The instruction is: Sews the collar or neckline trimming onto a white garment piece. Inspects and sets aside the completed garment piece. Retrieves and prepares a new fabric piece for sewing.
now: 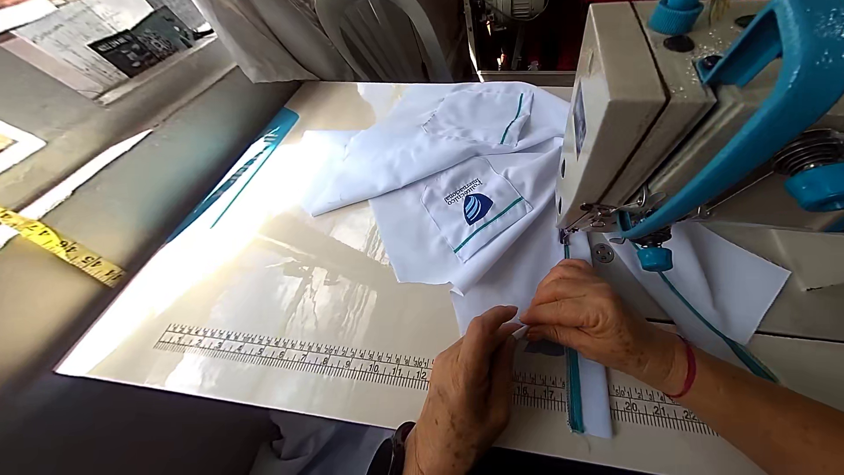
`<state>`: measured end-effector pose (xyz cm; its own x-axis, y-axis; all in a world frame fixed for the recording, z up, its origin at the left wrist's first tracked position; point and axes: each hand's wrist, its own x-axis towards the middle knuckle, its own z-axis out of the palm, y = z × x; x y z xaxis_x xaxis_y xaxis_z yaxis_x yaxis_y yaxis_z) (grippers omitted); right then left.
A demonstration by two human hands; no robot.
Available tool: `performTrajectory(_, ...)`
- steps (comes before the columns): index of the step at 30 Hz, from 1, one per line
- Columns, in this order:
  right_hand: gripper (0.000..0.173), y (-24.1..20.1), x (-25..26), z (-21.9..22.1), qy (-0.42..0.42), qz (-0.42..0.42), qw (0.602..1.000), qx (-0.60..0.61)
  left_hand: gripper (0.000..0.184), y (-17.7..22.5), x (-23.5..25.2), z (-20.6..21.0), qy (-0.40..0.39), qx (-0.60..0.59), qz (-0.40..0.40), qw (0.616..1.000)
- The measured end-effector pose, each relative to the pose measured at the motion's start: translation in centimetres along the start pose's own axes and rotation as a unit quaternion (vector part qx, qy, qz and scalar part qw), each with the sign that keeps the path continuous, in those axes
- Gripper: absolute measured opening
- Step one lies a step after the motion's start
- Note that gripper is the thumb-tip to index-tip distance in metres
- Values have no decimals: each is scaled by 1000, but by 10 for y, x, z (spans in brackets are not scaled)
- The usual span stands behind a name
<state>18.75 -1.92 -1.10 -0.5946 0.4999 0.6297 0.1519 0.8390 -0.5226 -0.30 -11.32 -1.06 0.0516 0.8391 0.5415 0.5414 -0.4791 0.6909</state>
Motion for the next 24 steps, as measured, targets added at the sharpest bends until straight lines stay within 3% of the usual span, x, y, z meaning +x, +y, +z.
performTrajectory(6, 20, -2, -3, 1, 2, 3, 1000, -3, 32, -1, -1, -2, -33, -18, -3, 999)
performTrajectory(10, 21, -2, -3, 4, 12, -6, 1000, -6, 21, -3, 2, 1, -2, 13, 3, 1000)
performTrajectory(14, 23, -2, 0, -10, 1, -30, 998, -48, 17, -4, 1, -3, 17, 57, 74, 995)
performTrajectory(18, 33, 9, 0, -45, -1, 25, 988, -153, 11, -3, 1, -2, 19, 135, 167, 976)
performTrajectory(21, 29, 7, -19, -46, -16, 12, 971, -240, 10, -2, 7, -2, -5, 165, 223, 961)
performTrajectory(24, 32, -23, -46, -34, -65, -31, 966, -247, 13, 1, 14, 1, -60, 184, 264, 945)
